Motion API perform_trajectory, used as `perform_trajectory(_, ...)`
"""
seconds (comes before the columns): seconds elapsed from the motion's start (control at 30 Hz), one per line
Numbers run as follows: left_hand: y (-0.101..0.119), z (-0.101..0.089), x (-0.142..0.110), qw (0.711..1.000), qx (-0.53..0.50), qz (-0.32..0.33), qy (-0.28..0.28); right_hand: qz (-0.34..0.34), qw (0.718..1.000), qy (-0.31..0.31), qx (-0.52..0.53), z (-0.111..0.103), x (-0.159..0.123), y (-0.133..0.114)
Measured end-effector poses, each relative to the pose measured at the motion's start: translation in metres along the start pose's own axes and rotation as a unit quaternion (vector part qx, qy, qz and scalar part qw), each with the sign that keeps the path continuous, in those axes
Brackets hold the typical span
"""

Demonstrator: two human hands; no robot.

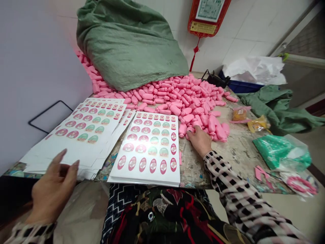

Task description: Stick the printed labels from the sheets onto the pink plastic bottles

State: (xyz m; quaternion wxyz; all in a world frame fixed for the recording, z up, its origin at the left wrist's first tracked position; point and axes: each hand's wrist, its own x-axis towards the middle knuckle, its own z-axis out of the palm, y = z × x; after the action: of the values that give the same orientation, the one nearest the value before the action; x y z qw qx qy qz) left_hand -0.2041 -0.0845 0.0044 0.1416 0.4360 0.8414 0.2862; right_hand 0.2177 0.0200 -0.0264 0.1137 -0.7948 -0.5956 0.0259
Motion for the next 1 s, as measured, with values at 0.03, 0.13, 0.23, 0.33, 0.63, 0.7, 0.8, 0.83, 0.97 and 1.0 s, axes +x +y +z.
perform_trajectory(0.03, 0.004, 0.003, -0.008, 0.998, 0.026, 0.048, -0.009, 0.012, 1.000, -0.001, 0.013, 0.000, 0.002, 0.001)
perform_trajectory(0.13, 0.010, 0.014, -0.024, 0.990, 0.038, 0.132, -0.030, 0.032, 0.998, -0.013, 0.053, -0.002, 0.003, 0.008)
perform_trajectory(0.23, 0.017, 0.024, -0.038, 0.986, -0.005, 0.158, -0.050, 0.032, 0.993, -0.014, 0.111, -0.003, -0.004, 0.019)
perform_trajectory(0.33, 0.037, 0.036, -0.054, 0.975, -0.106, 0.159, -0.116, 0.025, 0.972, -0.005, 0.235, -0.005, -0.021, 0.023)
perform_trajectory(0.63, 0.129, 0.103, -0.101, 0.702, -0.510, -0.082, -0.490, -0.045, 0.777, -0.207, 0.593, -0.021, -0.106, -0.043)
perform_trajectory(0.7, 0.137, 0.114, -0.106, 0.660, -0.546, -0.096, -0.507, -0.072, 0.758, -0.229, 0.606, -0.023, -0.117, -0.051)
perform_trajectory(0.8, 0.141, 0.119, -0.106, 0.639, -0.571, -0.112, -0.503, -0.123, 0.759, -0.249, 0.589, -0.023, -0.115, -0.046)
perform_trajectory(0.83, 0.141, 0.119, -0.104, 0.636, -0.569, -0.122, -0.508, -0.128, 0.773, -0.252, 0.568, -0.021, -0.109, -0.041)
perform_trajectory(0.97, 0.145, 0.112, -0.089, 0.661, -0.512, -0.130, -0.532, -0.118, 0.878, -0.156, 0.437, -0.010, -0.067, -0.012)
perform_trajectory(1.0, 0.147, 0.112, -0.085, 0.677, -0.494, -0.115, -0.534, -0.120, 0.905, -0.117, 0.391, -0.006, -0.056, -0.006)
